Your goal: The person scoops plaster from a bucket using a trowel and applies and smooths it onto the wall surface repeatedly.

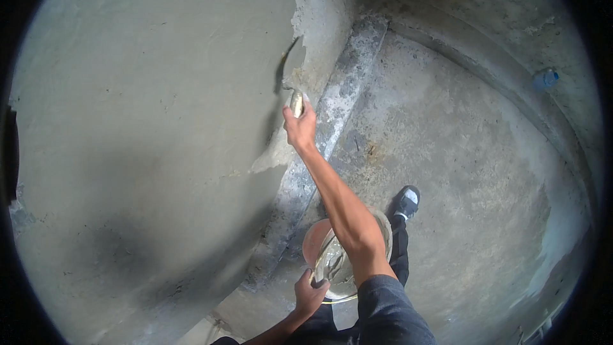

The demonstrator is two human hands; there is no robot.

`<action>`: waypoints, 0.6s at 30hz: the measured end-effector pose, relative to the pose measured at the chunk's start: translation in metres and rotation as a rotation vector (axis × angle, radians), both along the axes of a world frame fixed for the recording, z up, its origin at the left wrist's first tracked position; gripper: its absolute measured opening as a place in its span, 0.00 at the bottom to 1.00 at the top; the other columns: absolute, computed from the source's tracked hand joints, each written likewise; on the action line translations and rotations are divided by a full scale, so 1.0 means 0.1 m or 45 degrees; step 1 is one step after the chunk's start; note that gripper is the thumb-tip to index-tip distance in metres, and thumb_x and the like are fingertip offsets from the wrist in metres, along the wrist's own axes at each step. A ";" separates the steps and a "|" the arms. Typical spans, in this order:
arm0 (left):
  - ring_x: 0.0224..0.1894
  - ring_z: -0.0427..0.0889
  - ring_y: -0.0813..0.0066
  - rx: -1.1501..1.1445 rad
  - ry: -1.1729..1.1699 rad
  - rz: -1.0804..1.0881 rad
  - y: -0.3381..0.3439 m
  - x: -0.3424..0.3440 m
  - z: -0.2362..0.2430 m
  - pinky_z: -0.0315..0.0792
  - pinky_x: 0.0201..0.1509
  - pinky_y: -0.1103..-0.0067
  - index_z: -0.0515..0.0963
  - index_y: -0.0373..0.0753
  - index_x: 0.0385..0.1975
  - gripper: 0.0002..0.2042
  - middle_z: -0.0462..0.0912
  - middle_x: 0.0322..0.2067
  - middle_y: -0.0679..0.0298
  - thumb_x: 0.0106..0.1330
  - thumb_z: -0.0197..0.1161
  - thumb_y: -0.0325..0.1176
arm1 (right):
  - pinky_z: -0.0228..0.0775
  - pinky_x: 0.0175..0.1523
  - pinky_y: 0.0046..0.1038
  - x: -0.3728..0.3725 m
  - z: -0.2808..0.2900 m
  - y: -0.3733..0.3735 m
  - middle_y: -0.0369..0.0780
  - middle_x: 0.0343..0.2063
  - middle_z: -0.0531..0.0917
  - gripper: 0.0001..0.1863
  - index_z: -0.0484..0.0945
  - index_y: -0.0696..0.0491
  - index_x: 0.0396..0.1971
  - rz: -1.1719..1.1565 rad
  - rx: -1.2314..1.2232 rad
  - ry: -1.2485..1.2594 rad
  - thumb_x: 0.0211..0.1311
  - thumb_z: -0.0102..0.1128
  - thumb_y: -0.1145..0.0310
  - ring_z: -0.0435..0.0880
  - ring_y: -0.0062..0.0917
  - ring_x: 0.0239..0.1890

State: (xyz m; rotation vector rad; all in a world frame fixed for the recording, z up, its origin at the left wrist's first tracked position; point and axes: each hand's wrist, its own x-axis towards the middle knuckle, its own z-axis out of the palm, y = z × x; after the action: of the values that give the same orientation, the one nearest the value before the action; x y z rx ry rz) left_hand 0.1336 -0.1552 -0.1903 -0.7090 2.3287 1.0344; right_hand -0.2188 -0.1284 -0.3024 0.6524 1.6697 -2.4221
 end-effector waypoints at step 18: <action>0.28 0.79 0.53 -0.037 -0.038 0.024 -0.02 0.11 -0.04 0.71 0.31 0.70 0.72 0.33 0.29 0.13 0.77 0.23 0.50 0.46 0.66 0.31 | 0.65 0.20 0.21 -0.24 0.06 0.09 0.36 0.23 0.74 0.31 0.61 0.58 0.60 0.035 -0.153 -0.124 0.52 0.51 0.75 0.71 0.16 0.17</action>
State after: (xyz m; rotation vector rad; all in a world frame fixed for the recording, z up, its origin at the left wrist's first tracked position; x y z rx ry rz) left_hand 0.1451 -0.1570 -0.1941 -0.7542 2.3196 0.9934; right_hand -0.2426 -0.1190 -0.2964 0.7126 1.4741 -2.4076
